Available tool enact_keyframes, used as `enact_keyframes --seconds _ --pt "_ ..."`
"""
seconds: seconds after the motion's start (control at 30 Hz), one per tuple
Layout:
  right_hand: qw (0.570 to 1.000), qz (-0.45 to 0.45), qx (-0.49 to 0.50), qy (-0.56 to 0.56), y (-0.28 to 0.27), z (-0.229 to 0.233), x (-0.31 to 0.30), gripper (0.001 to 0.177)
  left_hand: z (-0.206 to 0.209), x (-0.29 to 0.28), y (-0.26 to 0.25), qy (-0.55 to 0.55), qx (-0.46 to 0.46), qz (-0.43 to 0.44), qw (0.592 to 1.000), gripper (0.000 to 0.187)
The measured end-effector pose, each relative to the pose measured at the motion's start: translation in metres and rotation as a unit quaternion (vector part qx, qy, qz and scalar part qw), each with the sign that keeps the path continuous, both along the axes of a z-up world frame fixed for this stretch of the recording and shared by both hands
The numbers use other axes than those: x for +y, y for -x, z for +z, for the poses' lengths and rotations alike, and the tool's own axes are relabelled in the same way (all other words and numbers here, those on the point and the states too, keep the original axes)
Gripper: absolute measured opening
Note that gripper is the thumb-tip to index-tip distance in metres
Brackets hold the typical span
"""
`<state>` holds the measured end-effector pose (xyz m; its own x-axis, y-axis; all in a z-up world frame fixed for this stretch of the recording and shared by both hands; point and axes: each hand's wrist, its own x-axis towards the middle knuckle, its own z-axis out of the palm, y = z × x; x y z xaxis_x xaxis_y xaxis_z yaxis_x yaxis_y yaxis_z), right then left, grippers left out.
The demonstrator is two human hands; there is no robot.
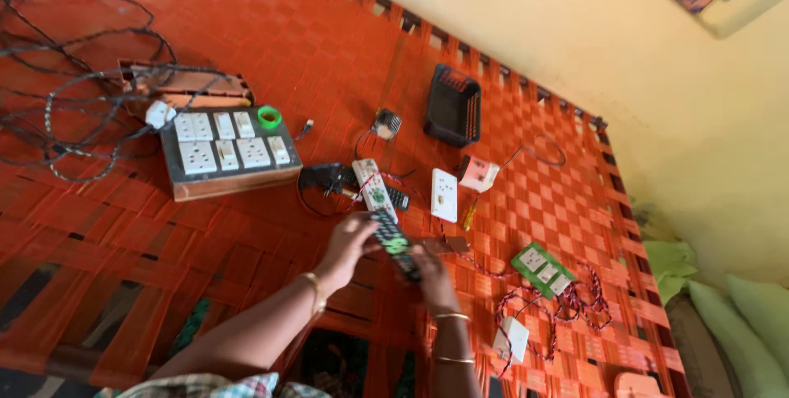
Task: The person assembles and tests a remote control by aligning a button pad, fitting the circuit board into the casing, and pressing buttons to check for a red LED signal.
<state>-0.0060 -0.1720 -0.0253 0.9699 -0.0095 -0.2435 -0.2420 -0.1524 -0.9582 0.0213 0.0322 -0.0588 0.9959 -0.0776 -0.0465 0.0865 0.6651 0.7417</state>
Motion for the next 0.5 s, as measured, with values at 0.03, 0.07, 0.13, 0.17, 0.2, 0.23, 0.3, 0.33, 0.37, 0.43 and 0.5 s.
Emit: enact_keyframes --seconds 0.03,0.07,0.13,0.17,0.2,0.23,0.3,0.33,0.37,0.43,0.5 --pt "0.999 0.004 0.002 -0.041 -0.008 -0.002 0.017 0.048 -0.005 0.009 -0.007 0.035 0.002 0.022 0.999 0.025" --pt "0.998 0.011 -0.011 -0.054 -0.012 -0.005 0.035 0.046 -0.010 0.020 -0.013 0.042 0.019 0.055 0.997 0.022" --pt "0.997 0.049 -0.032 -0.045 -0.015 -0.011 0.072 0.046 -0.024 0.050 -0.018 0.037 0.052 0.108 0.992 0.016" --pt "0.996 0.080 -0.042 -0.022 -0.016 -0.014 0.089 0.047 -0.031 0.069 -0.019 0.025 0.066 0.130 0.989 0.015" --pt "0.993 0.106 -0.049 -0.027 -0.021 -0.013 0.102 0.046 -0.036 0.084 -0.020 0.036 0.076 0.139 0.987 0.014" --pt "0.989 0.130 -0.053 -0.033 -0.023 -0.014 0.114 0.046 -0.042 0.100 -0.018 0.046 0.089 0.148 0.984 0.014" --pt "0.984 0.162 -0.065 -0.027 -0.026 -0.014 0.129 0.048 -0.049 0.125 -0.013 0.045 0.098 0.149 0.983 0.009" --pt "0.983 0.168 -0.071 -0.014 -0.026 -0.014 0.134 0.048 -0.049 0.132 -0.012 0.046 0.103 0.149 0.982 0.006" --pt "0.982 0.176 -0.073 0.000 -0.023 -0.015 0.134 0.049 -0.048 0.137 -0.009 0.036 0.104 0.138 0.984 0.009" --pt "0.973 0.198 -0.111 0.048 -0.017 -0.013 0.126 0.048 -0.038 0.146 0.000 0.014 0.105 0.115 0.988 0.015" --pt "0.962 0.213 -0.153 0.081 -0.010 -0.009 0.119 0.047 -0.024 0.144 0.012 -0.018 0.112 0.096 0.989 0.024"
